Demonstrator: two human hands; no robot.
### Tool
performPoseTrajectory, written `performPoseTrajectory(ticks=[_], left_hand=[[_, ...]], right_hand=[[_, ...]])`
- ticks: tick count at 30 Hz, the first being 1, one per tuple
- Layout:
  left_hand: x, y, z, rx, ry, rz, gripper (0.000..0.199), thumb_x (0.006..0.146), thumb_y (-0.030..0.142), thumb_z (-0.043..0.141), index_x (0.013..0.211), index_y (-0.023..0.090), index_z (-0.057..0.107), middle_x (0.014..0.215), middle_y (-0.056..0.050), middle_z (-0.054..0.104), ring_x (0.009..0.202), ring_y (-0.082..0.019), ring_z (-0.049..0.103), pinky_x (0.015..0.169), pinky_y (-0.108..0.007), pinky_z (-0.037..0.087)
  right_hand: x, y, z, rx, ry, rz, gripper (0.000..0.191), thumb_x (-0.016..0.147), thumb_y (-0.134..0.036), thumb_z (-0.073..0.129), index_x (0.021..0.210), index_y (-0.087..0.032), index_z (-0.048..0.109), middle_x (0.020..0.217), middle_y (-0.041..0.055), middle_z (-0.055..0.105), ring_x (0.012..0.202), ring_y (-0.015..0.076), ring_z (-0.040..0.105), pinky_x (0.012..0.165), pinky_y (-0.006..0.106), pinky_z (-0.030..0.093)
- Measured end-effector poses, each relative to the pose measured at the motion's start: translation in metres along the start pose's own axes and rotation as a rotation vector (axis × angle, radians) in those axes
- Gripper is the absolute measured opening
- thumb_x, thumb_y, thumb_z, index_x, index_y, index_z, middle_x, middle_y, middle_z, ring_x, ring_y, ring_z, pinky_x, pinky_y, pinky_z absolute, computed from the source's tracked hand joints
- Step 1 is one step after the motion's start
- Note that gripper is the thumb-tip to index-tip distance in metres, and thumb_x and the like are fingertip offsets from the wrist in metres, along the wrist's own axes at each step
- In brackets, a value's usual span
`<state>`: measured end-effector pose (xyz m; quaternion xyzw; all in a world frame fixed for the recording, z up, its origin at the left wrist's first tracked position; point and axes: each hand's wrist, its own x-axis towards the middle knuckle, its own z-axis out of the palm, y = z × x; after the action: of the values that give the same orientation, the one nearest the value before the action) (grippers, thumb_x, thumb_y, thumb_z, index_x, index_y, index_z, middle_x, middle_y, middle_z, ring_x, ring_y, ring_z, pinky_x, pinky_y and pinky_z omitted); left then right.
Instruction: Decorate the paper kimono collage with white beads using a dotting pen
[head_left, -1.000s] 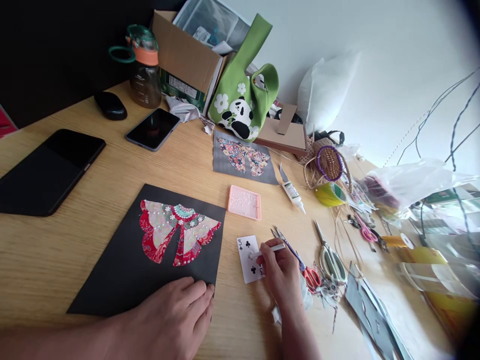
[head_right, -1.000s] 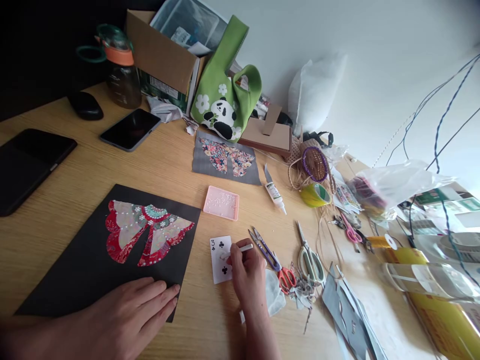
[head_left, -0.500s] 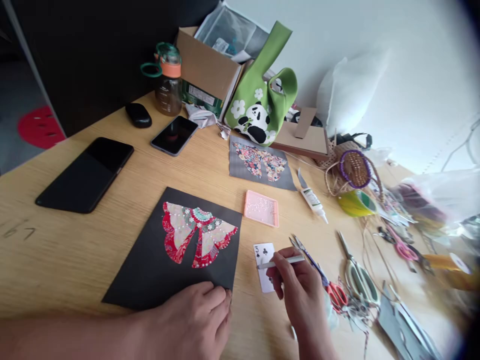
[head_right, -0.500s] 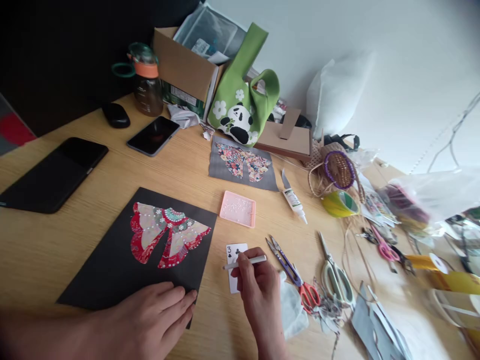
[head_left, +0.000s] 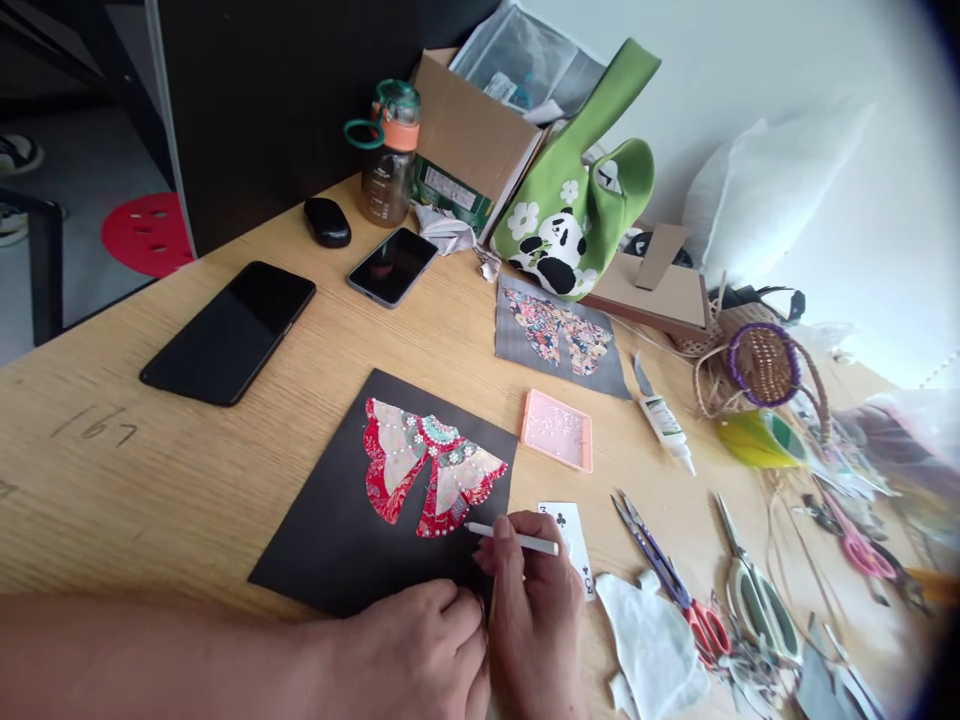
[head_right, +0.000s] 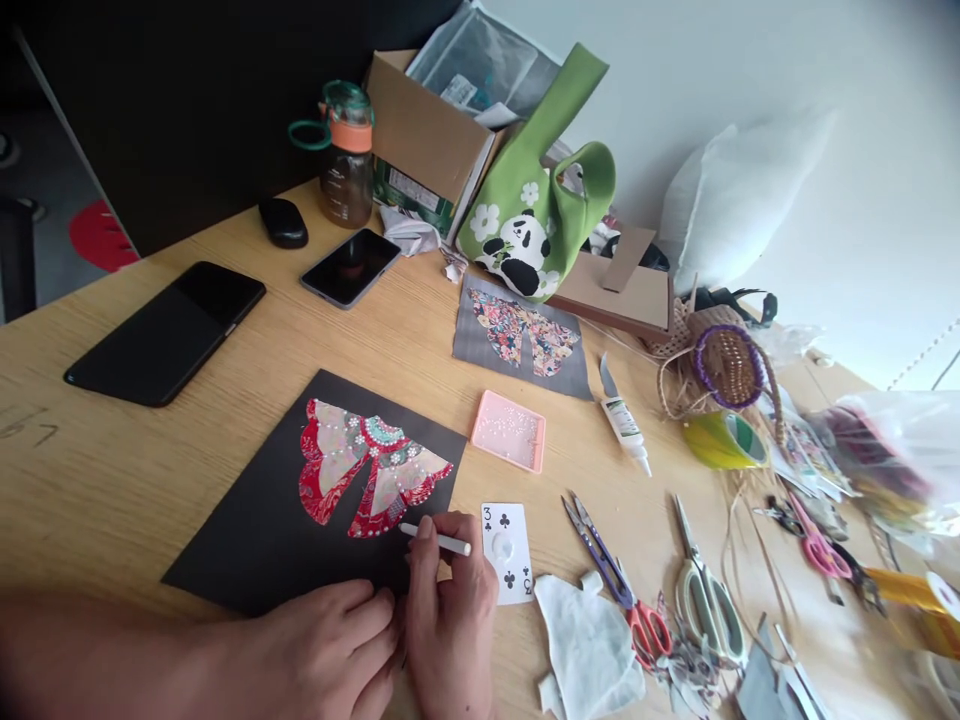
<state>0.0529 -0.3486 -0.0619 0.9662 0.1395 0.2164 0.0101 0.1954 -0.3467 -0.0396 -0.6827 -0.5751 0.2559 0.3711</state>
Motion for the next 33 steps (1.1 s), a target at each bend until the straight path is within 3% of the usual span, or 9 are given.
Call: performPoseTrajectory(ticks=[4, 13, 33], left_hand=[[-0.002, 0.004, 0.012, -0.01, 0.005, -0.014, 0.018, 0.09, 0.008, 0.051, 0.077, 0.018, 0.057, 0.068, -0.003, 0.061, 0.063, -0.017, 0.05, 0.057, -0.032, 0.038], [-0.003, 0.007, 0.02, -0.015, 0.015, -0.016, 0.016, 0.091, 0.009, 0.05, 0.08, 0.016, 0.057, 0.072, -0.004, 0.062, 0.065, -0.018, 0.051, 0.058, -0.032, 0.038], [-0.002, 0.007, 0.014, -0.07, 0.004, -0.045, 0.017, 0.093, 0.01, 0.051, 0.083, 0.016, 0.062, 0.078, -0.006, 0.067, 0.07, -0.018, 0.052, 0.067, -0.034, 0.043]], right_hand=[[0.002, 0.002, 0.001, -0.038, -0.002, -0.031, 0.026, 0.099, -0.037, 0.051, 0.08, -0.021, 0.06, 0.069, 0.0001, 0.066, 0.054, 0.0112, 0.064, 0.049, 0.02, 0.05], [0.003, 0.002, 0.002, -0.071, -0.011, -0.046, 0.027, 0.099, -0.036, 0.05, 0.08, -0.02, 0.06, 0.069, 0.0004, 0.067, 0.051, 0.0107, 0.062, 0.047, 0.021, 0.049], [0.004, -0.004, 0.002, -0.108, -0.007, -0.088, 0.027, 0.099, -0.038, 0.05, 0.079, -0.022, 0.059, 0.061, -0.0019, 0.061, 0.047, 0.0113, 0.057, 0.045, 0.022, 0.045]])
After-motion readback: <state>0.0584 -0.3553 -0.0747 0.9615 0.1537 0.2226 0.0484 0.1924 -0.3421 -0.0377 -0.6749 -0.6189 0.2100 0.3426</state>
